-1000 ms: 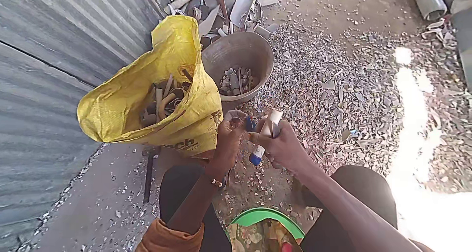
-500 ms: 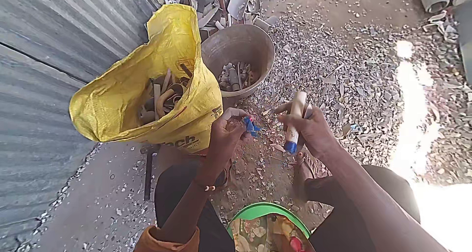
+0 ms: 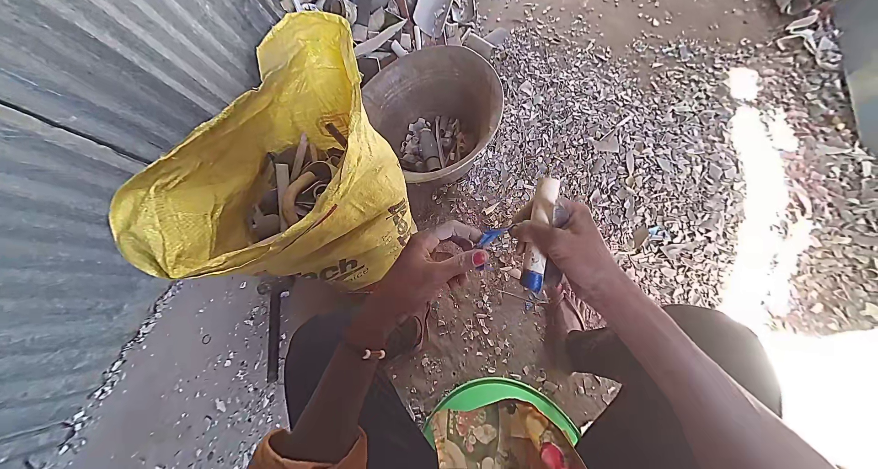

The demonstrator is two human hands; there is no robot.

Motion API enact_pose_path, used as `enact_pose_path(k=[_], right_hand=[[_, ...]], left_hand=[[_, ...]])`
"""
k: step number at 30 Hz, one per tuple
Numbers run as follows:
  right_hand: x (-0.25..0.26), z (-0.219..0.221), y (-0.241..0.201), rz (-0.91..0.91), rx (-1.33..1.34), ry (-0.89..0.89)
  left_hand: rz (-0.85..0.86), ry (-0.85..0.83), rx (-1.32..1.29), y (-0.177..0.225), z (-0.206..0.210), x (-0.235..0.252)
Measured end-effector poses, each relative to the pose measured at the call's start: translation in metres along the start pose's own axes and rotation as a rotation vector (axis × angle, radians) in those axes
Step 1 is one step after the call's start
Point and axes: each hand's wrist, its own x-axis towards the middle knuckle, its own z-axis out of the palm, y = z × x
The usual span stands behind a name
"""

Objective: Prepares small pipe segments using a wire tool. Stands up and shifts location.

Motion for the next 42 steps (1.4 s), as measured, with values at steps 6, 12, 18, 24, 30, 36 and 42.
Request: enact_pose_path(k=[6,12,18,24,30,36,42], right_hand=[[0.0,-0.009,0.001,0.179,0.048,-0.208],[-0.002,-0.007,0.002,0.375,0.241,-0.412],[-0.017,0.025,0.017,0.356,0.306,-0.379],[-0.011,0.014,0.009,0.263,0.276,-0.229],[-0.009,0.009,0.004,0.223,0.239,-0.101],[-0.01,0.008,0.004,0.172,0.192,-0.092],[-0.008,0.003,0.005,0.141,0.239,-0.081]], left_hand=[[0.052,-0.031,-0.032,-0.009,-0.019,-0.005],[0.434,-0.002,-0.204,-0.027,-0.008,0.003],[0.22,0.212,-0.498,-0.019,0.023,0.005],[0.049,0.433,-0.351,-0.009,0.01,0.005],[0.058,0.251,-0.216,-0.024,0.01,0.006],[0.098,0.202,-0.27,-0.026,0.023,0.007],[0.125,0.035,0.554,-0.027,0.021,0.005]])
